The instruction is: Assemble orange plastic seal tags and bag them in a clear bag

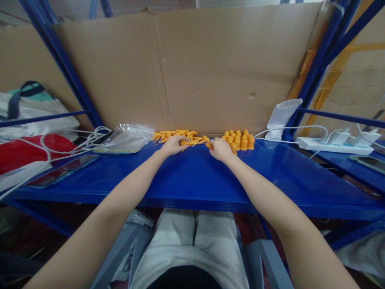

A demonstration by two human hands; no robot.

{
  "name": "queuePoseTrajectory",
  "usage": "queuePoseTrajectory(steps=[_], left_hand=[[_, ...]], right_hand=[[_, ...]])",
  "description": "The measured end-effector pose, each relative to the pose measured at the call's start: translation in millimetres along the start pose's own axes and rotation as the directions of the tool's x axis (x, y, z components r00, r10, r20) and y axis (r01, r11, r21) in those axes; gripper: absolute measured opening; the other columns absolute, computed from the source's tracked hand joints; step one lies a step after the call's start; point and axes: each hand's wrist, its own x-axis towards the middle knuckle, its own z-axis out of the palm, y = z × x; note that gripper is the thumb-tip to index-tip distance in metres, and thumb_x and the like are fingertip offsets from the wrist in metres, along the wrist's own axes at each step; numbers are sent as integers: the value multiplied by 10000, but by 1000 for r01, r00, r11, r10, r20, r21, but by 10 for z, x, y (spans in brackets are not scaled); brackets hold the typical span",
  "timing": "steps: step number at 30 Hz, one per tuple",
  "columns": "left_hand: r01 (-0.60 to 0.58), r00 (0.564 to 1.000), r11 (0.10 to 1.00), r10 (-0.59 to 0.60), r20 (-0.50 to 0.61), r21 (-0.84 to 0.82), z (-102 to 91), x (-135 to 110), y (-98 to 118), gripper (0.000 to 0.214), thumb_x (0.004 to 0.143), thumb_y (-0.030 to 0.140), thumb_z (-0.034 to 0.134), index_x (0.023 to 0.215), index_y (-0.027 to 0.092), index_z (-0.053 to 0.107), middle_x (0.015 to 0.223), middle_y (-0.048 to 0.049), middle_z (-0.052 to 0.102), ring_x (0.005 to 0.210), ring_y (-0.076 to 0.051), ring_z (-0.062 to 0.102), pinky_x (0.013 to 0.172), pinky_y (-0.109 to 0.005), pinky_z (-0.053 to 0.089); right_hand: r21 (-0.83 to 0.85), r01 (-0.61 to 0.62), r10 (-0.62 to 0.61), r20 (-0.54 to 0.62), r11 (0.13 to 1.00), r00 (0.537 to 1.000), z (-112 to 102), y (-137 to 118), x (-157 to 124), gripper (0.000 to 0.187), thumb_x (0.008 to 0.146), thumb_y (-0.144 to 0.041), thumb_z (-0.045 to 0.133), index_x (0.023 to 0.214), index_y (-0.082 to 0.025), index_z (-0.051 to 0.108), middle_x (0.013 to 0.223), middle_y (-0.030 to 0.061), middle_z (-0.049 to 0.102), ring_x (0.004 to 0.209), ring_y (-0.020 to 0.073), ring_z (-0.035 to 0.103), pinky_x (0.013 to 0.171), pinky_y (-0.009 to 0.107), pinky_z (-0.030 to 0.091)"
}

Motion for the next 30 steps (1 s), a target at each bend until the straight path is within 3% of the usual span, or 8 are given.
queuePoseTrajectory(steps=[7, 14, 20, 25, 30], left_hand=[[-36, 999, 997, 36, 8, 68, -22, 0, 29, 259, 788, 292, 625, 1001, 179, 722, 947, -64, 741, 912, -231, 666, 851, -337, 507], [-104, 994, 991, 100, 49, 80, 3, -32, 195, 275, 799, 295, 624, 1035, 178, 704, 1076, -93, 725, 1030, -256, 654, 915, -374, 498], [-49, 998, 997, 46, 45, 65, 1, -45, 233, 287, 804, 313, 625, 1053, 190, 695, 1060, -85, 729, 1011, -261, 656, 896, -382, 503], [-29, 999, 998, 27, 45, 50, 1, -28, 138, 295, 782, 269, 646, 1054, 169, 700, 1051, -94, 731, 981, -260, 663, 899, -373, 499], [3, 1000, 998, -4, 25, 60, 24, -12, 45, 298, 770, 284, 662, 1052, 198, 706, 993, -61, 738, 924, -231, 662, 864, -345, 507]], right_hand=[[-39, -8, 7, -17, 999, 1000, 0, -53, -23, 401, 905, -197, 484, 1276, -139, 624, 1094, 158, 631, 1021, 263, 612, 885, 338, 453], [-3, 53, -53, 18, 999, 998, 51, -100, -32, 446, 927, -210, 474, 1365, -205, 558, 1198, 134, 583, 978, 236, 643, 826, 333, 501], [52, 134, -130, -76, 990, 989, 92, -16, -4, 463, 915, -189, 486, 1375, -189, 539, 1216, 139, 580, 1052, 251, 624, 906, 373, 496], [281, 254, -200, -205, 926, 958, 184, 125, 95, 543, 827, -151, 576, 1365, -150, 503, 1307, 153, 540, 1240, 264, 529, 1013, 424, 455], [580, 178, -86, -183, 795, 979, 286, 233, 171, 438, 792, -168, 637, 1221, -157, 554, 1218, 142, 603, 1078, 230, 625, 897, 423, 537]])
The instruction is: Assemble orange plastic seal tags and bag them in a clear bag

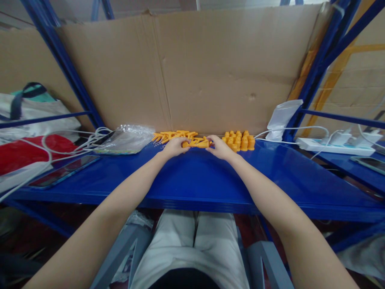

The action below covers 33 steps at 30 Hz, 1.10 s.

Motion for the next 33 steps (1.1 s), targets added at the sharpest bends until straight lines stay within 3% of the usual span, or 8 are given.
queuePoseTrajectory(steps=[4, 9, 12, 14, 17, 21, 24, 33], left_hand=[[0, 1000, 1000, 0, -20, 8, 6, 3, 0, 296, 778, 294, 663, 1054, 194, 700, 1006, -62, 731, 957, -226, 653, 871, -330, 500], [-9, 1000, 1000, 9, -24, 16, 0, -1, 30, 316, 796, 274, 649, 1096, 178, 681, 1063, -83, 723, 989, -234, 650, 890, -340, 496], [-19, 999, 1000, 19, -27, 15, 7, 1, 36, 329, 797, 279, 653, 1111, 180, 675, 1081, -88, 720, 1018, -239, 645, 914, -354, 493], [-18, 999, 1000, 18, -26, 3, 13, 5, 36, 339, 792, 281, 661, 1115, 178, 673, 1087, -92, 718, 1037, -246, 640, 933, -367, 488], [-13, 1000, 1000, 12, -22, -21, 16, 9, 36, 331, 788, 278, 666, 1104, 179, 675, 1087, -90, 718, 1051, -245, 636, 948, -369, 482], [-12, 999, 999, 11, -31, -40, 12, 13, 26, 311, 788, 261, 659, 1087, 179, 681, 1098, -93, 716, 1048, -246, 637, 940, -371, 484], [-31, 999, 999, 30, -40, -30, 15, 16, 13, 277, 789, 256, 650, 1055, 188, 688, 1056, -78, 728, 1002, -233, 649, 912, -362, 494], [-47, 998, 998, 49, -40, 45, 9, 6, 40, 266, 800, 247, 631, 1049, 176, 687, 1035, -81, 730, 986, -231, 655, 878, -329, 498]], right_hand=[[208, -179, 185, -8, 961, 983, 17, -32, 10, 253, 839, -198, 638, 1080, -162, 568, 1036, 96, 666, 857, 169, 684, 813, 360, 574], [406, -405, 416, 64, 819, 907, -7, -209, 8, 62, 937, -231, 555, 957, -177, 533, 715, 10, 643, 610, 119, 662, 673, 268, 578], [429, -485, 486, 116, 762, 866, -48, -288, -13, 135, 995, -276, 454, 917, -179, 507, 660, 1, 621, 551, 101, 636, 603, 220, 557], [427, -515, 492, 172, 743, 854, -76, -304, -31, 151, 1003, -300, 435, 950, -178, 506, 700, 18, 643, 555, 102, 642, 583, 212, 552], [437, -521, 454, 256, 733, 854, -94, -286, -58, 151, 949, -258, 556, 1063, -186, 487, 824, 36, 684, 603, 113, 671, 593, 222, 563], [431, -491, 423, 251, 757, 871, -75, -260, -76, 211, 902, -151, 602, 1059, -180, 463, 867, 33, 701, 525, 85, 630, 534, 208, 535], [409, -459, 386, 252, 789, 887, -80, -275, -81, 85, 948, -223, 547, 958, -159, 492, 835, 63, 720, 468, 72, 591, 474, 189, 482], [367, -493, 412, 281, 789, 867, -105, -340, -68, 222, 987, -310, 489, 822, -162, 492, 545, -4, 630, 349, 67, 500, 380, 176, 342]])
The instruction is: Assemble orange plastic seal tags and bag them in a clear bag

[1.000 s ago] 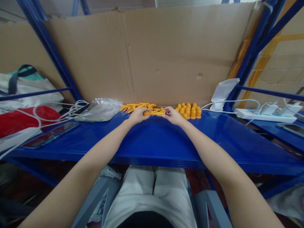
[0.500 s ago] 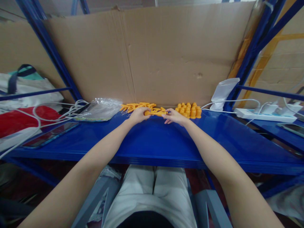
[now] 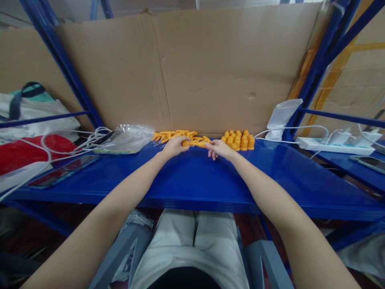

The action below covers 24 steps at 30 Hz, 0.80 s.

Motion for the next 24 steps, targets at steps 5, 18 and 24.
queuePoseTrajectory(steps=[5, 18, 24], left_hand=[[-11, 1000, 1000, 11, -5, -9, 8, -7, -7, 254, 789, 249, 642, 1032, 191, 685, 1029, -73, 731, 986, -223, 655, 890, -324, 493], [38, 999, 997, -36, 32, -65, -30, 1, -5, 245, 780, 213, 632, 1012, 183, 704, 974, -65, 738, 915, -222, 665, 831, -319, 499], [57, 997, 992, -51, 59, -115, -43, -9, -7, 235, 778, 229, 632, 996, 194, 712, 908, -49, 734, 863, -209, 660, 810, -311, 502]], right_hand=[[-17, -12, 12, -14, 1000, 1000, 17, -7, 1, 269, 991, -337, 471, 781, -170, 492, 487, -14, 587, 344, 77, 485, 393, 192, 339], [-415, 218, -301, -146, 883, 942, -12, 127, 111, 340, 880, -367, 615, 1126, -139, 558, 893, 69, 689, 570, 122, 587, 545, 240, 459], [-616, 294, -419, -65, 731, 906, -65, 75, 70, 334, 849, -319, 626, 1112, -113, 630, 862, 87, 690, 749, 189, 632, 688, 288, 477]])
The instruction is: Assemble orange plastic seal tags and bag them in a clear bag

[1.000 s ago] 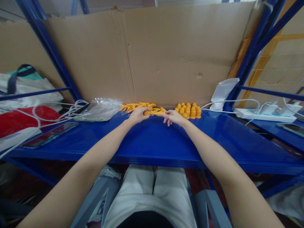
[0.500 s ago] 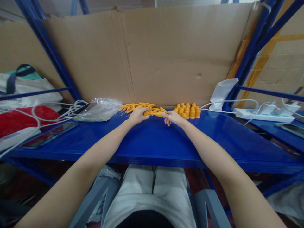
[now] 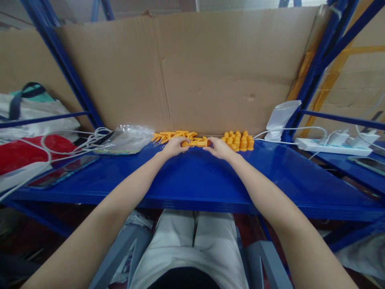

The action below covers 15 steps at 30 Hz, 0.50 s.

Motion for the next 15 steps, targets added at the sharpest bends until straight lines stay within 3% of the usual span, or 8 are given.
queuePoseTrajectory(steps=[3, 7, 11, 15], left_hand=[[-9, 1000, 1000, 8, 6, 19, 3, -8, 10, 239, 780, 226, 635, 1003, 184, 712, 966, -66, 731, 922, -228, 659, 849, -323, 499], [-49, 999, 997, 50, -14, 62, 12, -10, 2, 235, 774, 211, 638, 997, 186, 703, 1002, -66, 730, 965, -233, 657, 877, -331, 500], [-94, 993, 989, 101, -59, 116, 22, -6, -22, 207, 782, 207, 634, 979, 177, 693, 984, -69, 733, 944, -217, 660, 860, -317, 502], [-106, 989, 985, 119, -92, 138, 29, -4, -36, 210, 790, 220, 640, 990, 178, 689, 982, -69, 732, 935, -213, 660, 849, -312, 499]], right_hand=[[18, 10, -10, 9, 1000, 1000, 7, 1, -23, 281, 860, -348, 603, 1013, -117, 653, 778, 64, 671, 704, 179, 614, 652, 274, 460], [197, 1, -6, 25, 980, 1000, 94, 70, -25, 306, 862, -448, 574, 847, -147, 627, 677, 28, 625, 606, 155, 576, 571, 260, 450], [437, -50, 27, 59, 898, 998, 156, 114, 9, 373, 802, -543, 629, 753, -176, 583, 635, 19, 604, 510, 124, 530, 500, 248, 440], [542, -112, 73, 94, 833, 993, 153, 94, 22, 394, 770, -556, 677, 711, -187, 551, 636, 17, 597, 473, 94, 491, 458, 227, 413]])
